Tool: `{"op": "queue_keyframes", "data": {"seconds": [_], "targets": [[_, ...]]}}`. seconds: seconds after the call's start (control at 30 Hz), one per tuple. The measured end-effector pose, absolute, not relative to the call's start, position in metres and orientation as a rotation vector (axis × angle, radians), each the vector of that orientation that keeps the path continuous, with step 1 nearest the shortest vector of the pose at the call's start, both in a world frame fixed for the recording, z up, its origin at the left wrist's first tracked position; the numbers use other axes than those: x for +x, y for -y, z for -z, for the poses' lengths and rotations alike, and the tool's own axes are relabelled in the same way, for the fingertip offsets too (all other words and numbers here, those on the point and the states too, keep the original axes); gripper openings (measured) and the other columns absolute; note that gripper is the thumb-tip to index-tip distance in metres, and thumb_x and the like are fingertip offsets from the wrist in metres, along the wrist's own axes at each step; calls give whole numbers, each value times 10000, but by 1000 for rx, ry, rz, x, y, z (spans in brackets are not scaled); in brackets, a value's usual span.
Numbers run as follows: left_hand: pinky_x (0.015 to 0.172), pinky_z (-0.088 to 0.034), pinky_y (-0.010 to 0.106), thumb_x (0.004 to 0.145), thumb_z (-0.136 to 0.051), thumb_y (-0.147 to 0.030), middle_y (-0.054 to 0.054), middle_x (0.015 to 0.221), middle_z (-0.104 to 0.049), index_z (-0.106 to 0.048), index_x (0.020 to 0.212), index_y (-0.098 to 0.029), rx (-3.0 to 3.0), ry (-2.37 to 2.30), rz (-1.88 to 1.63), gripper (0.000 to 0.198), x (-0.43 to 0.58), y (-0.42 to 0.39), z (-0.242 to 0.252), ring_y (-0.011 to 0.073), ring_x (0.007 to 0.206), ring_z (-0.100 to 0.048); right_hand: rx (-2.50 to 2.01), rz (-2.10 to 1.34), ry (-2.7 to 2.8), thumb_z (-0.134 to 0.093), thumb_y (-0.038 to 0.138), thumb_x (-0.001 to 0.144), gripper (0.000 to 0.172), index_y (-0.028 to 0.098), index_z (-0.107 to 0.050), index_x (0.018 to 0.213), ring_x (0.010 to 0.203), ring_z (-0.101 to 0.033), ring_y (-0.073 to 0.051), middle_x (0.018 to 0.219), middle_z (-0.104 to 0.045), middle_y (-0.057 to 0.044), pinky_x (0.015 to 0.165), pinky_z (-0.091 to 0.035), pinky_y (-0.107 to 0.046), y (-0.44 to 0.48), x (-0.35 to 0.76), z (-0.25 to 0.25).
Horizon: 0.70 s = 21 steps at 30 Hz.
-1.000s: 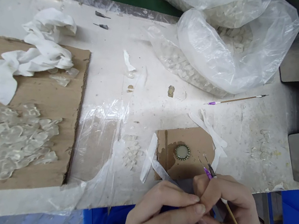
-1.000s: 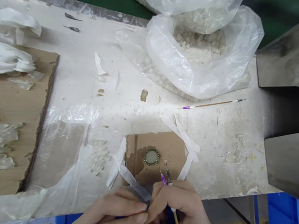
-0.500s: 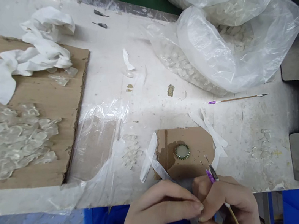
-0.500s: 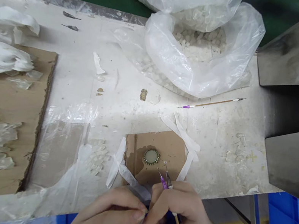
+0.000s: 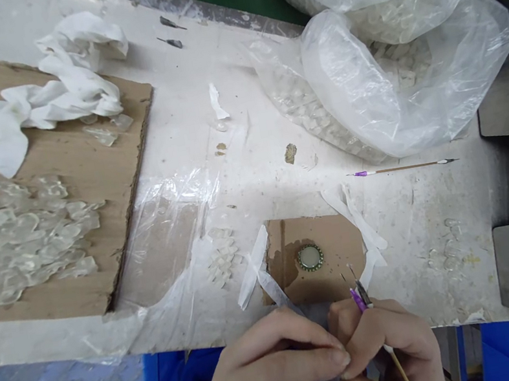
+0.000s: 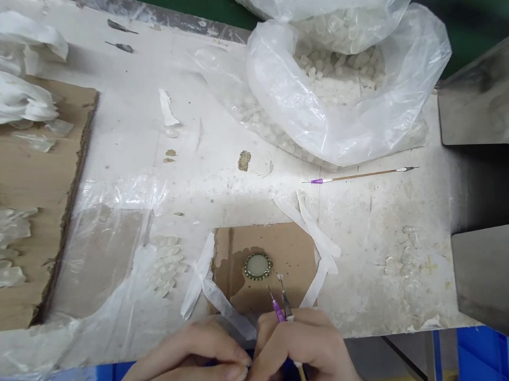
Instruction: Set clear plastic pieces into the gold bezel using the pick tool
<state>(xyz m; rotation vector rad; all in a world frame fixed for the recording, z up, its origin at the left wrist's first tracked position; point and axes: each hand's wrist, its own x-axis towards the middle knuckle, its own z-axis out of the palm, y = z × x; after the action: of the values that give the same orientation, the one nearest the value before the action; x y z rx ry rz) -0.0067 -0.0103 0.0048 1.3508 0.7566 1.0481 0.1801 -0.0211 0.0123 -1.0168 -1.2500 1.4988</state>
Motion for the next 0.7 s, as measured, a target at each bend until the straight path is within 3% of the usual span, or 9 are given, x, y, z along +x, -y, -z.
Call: {"op": "queue_keyframes", "data": {"seconds": [0.27, 0.47, 0.7], "targets": [[744, -703, 241, 982, -675, -137, 79, 1049, -842, -705, 1286, -250, 1532, -857, -1078, 325, -8, 11, -10, 190, 835, -814, -1068, -1436, 1340, -703, 275, 962, 172, 239, -614, 820, 552, -449, -87, 644, -497, 61, 515, -343, -235, 19, 180, -15], [780, -686, 212, 995, -659, -143, 84, 1038, -847, -711, 1132, -200, 1572, -813, -1071, 157, -8, 8, -7, 164, 846, -809, -1101, -1369, 1372, -671, 325, 988, 185, 243, -622, 830, 544, -438, -98, 633, -474, 55, 504, -342, -240, 18, 178, -16], [764, -685, 248, 995, -663, -164, 97, 918, -826, -692, 1086, -178, 1372, -716, -1163, 97, 0, 2, -3, 187, 821, -803, -1004, -1320, 1386, -709, 211, 937, 36, 241, -690, 940, 532, -465, -115, 656, -542, 29, 487, -363, -249, 20, 178, -10]]}}
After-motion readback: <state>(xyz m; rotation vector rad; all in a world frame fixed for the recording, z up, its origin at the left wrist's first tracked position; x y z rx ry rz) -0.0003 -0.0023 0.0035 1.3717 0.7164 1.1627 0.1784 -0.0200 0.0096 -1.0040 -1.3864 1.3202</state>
